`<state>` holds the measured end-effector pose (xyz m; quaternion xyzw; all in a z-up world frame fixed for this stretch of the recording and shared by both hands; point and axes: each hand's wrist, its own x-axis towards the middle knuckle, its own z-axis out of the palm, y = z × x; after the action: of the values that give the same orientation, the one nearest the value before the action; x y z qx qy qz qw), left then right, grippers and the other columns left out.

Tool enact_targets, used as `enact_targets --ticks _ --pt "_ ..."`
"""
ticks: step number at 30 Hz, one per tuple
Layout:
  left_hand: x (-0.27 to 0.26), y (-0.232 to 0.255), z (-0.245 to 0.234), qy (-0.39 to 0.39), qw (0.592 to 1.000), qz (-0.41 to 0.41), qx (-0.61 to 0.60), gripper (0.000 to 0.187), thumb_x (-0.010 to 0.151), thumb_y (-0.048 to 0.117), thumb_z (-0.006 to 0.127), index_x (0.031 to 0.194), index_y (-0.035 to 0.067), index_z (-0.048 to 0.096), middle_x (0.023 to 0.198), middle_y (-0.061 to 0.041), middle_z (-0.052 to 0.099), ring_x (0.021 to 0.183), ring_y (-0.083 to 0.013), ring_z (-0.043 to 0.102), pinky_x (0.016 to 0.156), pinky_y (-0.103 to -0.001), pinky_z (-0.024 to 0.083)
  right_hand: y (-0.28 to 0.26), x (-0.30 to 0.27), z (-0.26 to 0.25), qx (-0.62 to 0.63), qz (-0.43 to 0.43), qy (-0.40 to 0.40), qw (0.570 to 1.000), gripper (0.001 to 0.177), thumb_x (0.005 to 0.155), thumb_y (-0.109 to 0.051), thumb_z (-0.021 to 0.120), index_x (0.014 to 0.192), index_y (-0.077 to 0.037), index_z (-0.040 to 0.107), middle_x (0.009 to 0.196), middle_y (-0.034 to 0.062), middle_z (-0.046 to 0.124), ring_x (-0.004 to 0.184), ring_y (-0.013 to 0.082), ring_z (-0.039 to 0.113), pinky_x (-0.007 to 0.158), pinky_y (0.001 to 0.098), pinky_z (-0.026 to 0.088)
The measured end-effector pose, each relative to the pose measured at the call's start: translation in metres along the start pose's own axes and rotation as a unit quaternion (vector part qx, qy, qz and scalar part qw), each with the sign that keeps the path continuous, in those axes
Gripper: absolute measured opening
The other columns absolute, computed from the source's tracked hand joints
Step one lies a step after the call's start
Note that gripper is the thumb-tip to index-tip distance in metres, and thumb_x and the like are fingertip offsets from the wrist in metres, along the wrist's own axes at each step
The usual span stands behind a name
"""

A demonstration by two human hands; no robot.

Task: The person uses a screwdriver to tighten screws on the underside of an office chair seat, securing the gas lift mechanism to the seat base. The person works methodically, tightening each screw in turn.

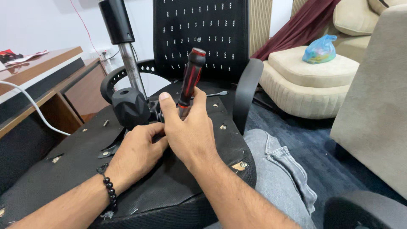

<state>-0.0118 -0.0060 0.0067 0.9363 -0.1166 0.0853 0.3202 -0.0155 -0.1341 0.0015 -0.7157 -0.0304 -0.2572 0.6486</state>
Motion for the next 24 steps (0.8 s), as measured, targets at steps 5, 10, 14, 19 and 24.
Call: enact_targets --ticks 5,10,14,19,24 --pt "-0.001 0.003 -0.001 0.002 1.000 0.021 0.017 0.029 0.089 0.028 0.067 0.109 0.009 0.076 0.085 -0.011 0.081 0.074 -0.0200 0.077 0.071 -0.034 0.057 -0.010 -0.011 -0.009 -0.068 -0.096 0.090 0.989 0.040 0.095 -0.044 0.061 0.099 -0.005 0.068 0.089 0.0140 0.069 0.083 0.0277 0.070 0.077 0.0425 0.054" --pt "-0.002 0.008 0.000 -0.009 1.000 -0.004 0.028 0.031 0.089 0.036 0.071 0.107 0.011 0.078 0.083 -0.011 0.082 0.072 -0.0175 0.079 0.071 -0.032 0.059 -0.026 -0.027 -0.028 -0.098 -0.032 0.048 0.994 0.038 0.091 -0.043 0.062 0.085 -0.007 0.071 0.073 0.0093 0.068 0.067 0.0208 0.067 0.067 0.0397 0.053" --pt "-0.003 0.012 -0.003 -0.005 0.999 -0.041 0.003 0.033 0.094 0.039 0.067 0.108 0.010 0.076 0.079 -0.015 0.080 0.070 -0.0218 0.075 0.068 -0.036 0.058 -0.038 -0.037 -0.035 -0.071 0.023 -0.017 0.997 0.034 0.088 -0.041 0.065 0.084 -0.007 0.072 0.064 0.0048 0.070 0.058 0.0133 0.067 0.060 0.0319 0.055" --pt "-0.003 0.011 -0.008 0.025 0.997 -0.046 -0.048 0.034 0.094 0.038 0.068 0.105 0.007 0.077 0.077 -0.012 0.078 0.068 -0.0181 0.071 0.066 -0.034 0.056 -0.043 -0.050 -0.037 -0.012 -0.046 -0.010 0.999 0.034 0.089 -0.039 0.071 0.101 -0.007 0.071 0.072 0.0010 0.073 0.060 0.0090 0.065 0.054 0.0266 0.054" --pt "-0.001 0.002 -0.005 0.004 0.996 -0.058 -0.066 0.036 0.099 0.035 0.063 0.102 0.004 0.081 0.083 -0.014 0.078 0.075 -0.0194 0.073 0.070 -0.034 0.057 -0.040 -0.054 -0.032 -0.083 -0.027 -0.035 0.996 0.039 0.085 -0.039 0.069 0.108 -0.008 0.069 0.074 0.0046 0.076 0.056 0.0120 0.072 0.054 0.0277 0.058"
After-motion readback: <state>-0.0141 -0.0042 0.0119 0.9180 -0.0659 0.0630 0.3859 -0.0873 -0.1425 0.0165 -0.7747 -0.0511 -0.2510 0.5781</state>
